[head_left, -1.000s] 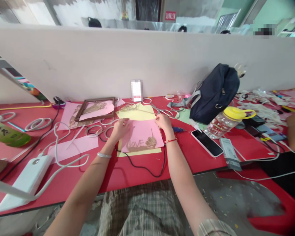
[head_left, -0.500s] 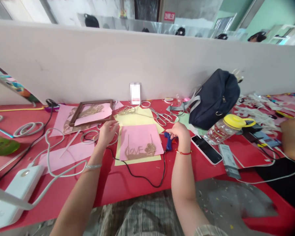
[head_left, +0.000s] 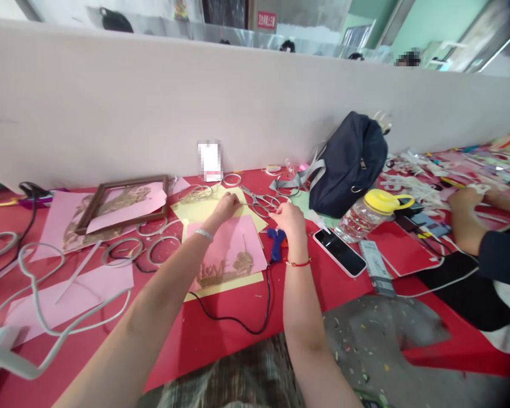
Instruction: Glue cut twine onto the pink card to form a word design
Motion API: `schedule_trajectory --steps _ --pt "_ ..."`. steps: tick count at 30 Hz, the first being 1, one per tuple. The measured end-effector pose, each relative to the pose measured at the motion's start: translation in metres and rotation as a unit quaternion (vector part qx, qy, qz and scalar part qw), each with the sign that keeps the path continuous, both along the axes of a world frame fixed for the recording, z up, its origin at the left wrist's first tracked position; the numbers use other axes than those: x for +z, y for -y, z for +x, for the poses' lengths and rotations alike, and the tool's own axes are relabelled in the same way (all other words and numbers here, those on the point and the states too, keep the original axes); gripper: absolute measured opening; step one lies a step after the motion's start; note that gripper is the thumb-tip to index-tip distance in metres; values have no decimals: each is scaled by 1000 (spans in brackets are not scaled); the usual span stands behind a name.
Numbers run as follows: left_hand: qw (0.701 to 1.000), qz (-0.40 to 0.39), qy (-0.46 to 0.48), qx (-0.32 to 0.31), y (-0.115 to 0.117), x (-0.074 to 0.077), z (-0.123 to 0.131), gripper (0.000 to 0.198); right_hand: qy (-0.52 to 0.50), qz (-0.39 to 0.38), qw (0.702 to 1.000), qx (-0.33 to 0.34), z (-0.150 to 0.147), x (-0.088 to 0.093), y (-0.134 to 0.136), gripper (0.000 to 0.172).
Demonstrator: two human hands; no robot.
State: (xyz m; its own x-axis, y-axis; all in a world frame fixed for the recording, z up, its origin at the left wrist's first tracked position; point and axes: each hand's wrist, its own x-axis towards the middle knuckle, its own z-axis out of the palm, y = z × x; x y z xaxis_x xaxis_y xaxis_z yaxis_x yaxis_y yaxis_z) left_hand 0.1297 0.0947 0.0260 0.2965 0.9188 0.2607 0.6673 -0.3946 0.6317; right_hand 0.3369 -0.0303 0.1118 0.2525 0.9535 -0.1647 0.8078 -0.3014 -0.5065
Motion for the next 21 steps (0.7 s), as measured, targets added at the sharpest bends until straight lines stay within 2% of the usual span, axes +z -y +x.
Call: schedule_trajectory --steps 2,4,8,11,14,17,19,21 --pt "1000 6 11 2 4 2 -8 18 -24 62 998 7 -5 -4 -4 18" --pt "999 20 30 13 15 8 -19 19 -76 93 992 32 -13 -10 -8 16" --pt "995 48 77 36 57 26 -34 14 -253 78 960 95 -38 -22 -12 29" --pt "993 43 102 -40 96 39 -34 16 -395 61 909 120 -59 -28 -14 44" --pt "993 5 55 -105 122 49 -35 11 -420 81 895 128 -69 -34 -17 38" --pt "996 3 -3 -87 122 58 -51 14 -417 150 891 99 -62 -38 -23 26" --pt "998 17 -44 -50 114 63 -71 9 -434 206 876 52 -50 -40 -28 23" --pt "997 21 -71 14 105 69 -96 6 -460 258 849 -19 -35 -41 -33 24"
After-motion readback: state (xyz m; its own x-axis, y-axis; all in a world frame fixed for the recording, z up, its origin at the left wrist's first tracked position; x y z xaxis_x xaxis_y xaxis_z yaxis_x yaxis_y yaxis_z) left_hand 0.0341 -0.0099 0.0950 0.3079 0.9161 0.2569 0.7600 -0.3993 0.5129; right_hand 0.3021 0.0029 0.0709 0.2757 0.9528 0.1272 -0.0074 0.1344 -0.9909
